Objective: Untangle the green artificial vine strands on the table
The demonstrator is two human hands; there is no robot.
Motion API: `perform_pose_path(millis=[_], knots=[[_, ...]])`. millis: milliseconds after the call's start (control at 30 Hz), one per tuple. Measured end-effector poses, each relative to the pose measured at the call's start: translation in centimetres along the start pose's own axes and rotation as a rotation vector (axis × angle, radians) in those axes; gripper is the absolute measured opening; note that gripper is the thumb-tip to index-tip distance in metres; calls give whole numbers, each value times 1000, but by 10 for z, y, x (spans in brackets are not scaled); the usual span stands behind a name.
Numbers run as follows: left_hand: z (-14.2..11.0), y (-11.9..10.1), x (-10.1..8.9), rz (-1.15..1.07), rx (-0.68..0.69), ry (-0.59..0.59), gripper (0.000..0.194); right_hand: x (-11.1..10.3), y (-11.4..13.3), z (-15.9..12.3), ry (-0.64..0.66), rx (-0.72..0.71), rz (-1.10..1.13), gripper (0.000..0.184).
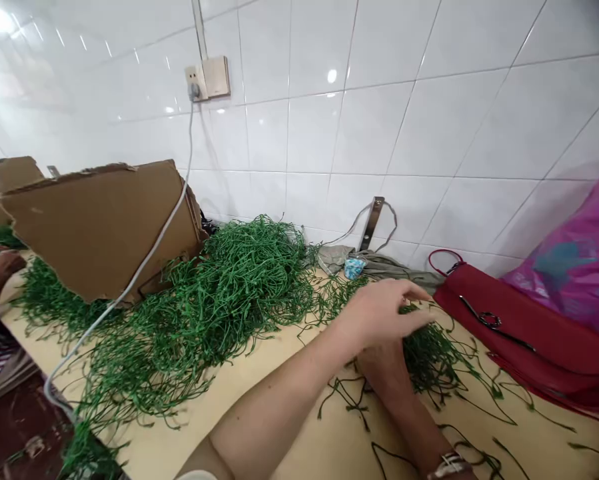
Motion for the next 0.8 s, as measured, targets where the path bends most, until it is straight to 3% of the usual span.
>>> perform_pose_path(millis=[167,233,367,533,700,800], knots=[[-42,32,-61,670,-116,-333,25,6,-4,-2,14,25,-189,29],[-57,44,-81,905,-169,-376,22,7,-3,-3,20,12,-232,32],[-76,64,-117,1059,-202,-405,24,6,0,-5,26,-5,-295,33],[-88,72,-154,1160,-213,-399,9,6,3,-7,28,-13,-342,34],[-93,59,-185,1183,-210,-482,18,6,4,-6,33,-4,-324,35],[-91,33,-203,1088,-72,-670,16,8,1,-6,38,9,-276,37]])
Point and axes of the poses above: each hand's wrist, its own z-axis towards the middle knuckle, its own x-axis out of the palm, y = z × x, the point moved 5 cm from there along z, towards the middle knuckle, and after that the axes turned 4 degrees about -z, right-handed, at the moved point
